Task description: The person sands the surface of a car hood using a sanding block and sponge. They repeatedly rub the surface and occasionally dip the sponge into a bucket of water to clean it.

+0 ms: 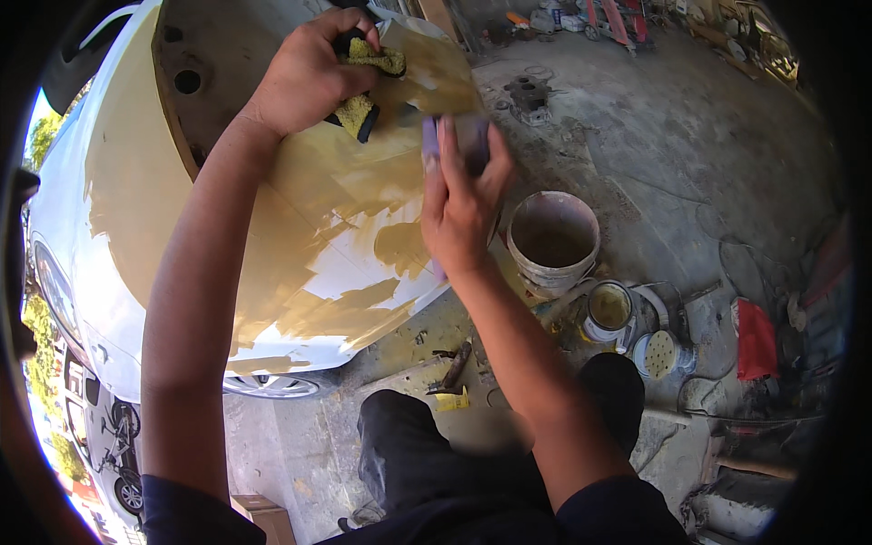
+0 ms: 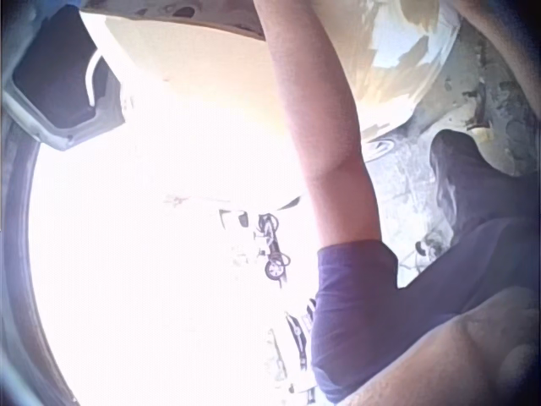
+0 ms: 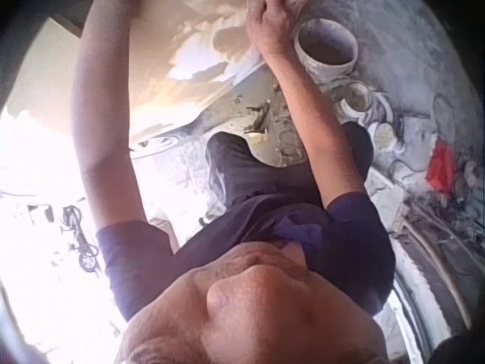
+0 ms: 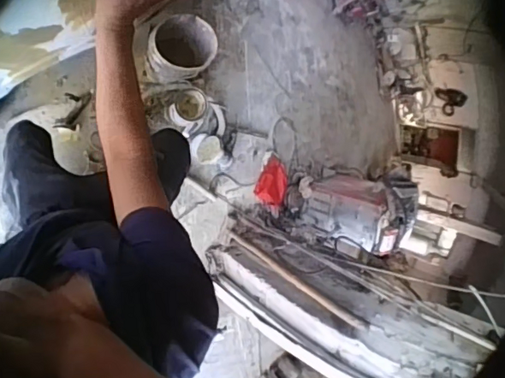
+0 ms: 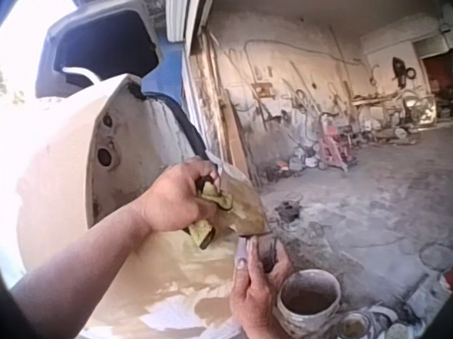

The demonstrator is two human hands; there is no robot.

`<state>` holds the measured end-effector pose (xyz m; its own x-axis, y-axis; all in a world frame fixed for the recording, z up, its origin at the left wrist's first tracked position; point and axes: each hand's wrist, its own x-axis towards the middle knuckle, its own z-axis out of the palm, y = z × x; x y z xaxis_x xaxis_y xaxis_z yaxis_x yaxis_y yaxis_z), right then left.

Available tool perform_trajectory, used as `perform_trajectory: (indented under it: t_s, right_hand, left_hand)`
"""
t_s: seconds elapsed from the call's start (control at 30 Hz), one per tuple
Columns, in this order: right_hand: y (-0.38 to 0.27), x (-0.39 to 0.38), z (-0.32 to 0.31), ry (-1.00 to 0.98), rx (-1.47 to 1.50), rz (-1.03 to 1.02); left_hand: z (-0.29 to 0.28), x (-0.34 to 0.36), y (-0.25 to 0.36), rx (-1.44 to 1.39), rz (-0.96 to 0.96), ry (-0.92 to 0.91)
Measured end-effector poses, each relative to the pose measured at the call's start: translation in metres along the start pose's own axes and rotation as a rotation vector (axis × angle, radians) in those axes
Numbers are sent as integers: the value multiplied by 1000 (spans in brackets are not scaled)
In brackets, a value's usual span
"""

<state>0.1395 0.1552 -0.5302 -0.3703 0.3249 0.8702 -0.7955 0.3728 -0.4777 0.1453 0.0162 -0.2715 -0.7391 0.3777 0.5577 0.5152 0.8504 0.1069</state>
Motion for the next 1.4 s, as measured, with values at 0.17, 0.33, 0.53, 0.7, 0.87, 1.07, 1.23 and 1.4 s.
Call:
perform_trajectory:
  t_s: [0.17, 0.33, 0.53, 0.7, 0.87, 1.07, 1.23, 1.4]
  right_hand:
    - [10, 23, 10, 82, -6, 33]
    - [14, -19, 6, 80, 129, 161]
    - [0, 46, 16, 113, -50, 35]
    - [-1, 10, 14, 152, -9, 84]
    - [-11, 41, 16, 67, -116, -9]
    - [-5, -4, 14, 104, -89, 53]
    - [-27, 51, 19, 65, -83, -44]
    - [-20, 5, 12, 97, -23, 44]
  left_hand:
    - [-2, 2, 0, 39, -8, -8]
    - [1, -1, 3, 60, 8, 26]
    - [0, -2, 6, 64, -71, -21]
    - [3, 0, 2, 79, 17, 36]
    - [5, 0, -1, 59, 14, 23]
    - [4, -1, 3, 111, -1, 38]
    - [2, -1, 2, 69, -29, -2]
    - [6, 0, -4, 109, 41, 34]
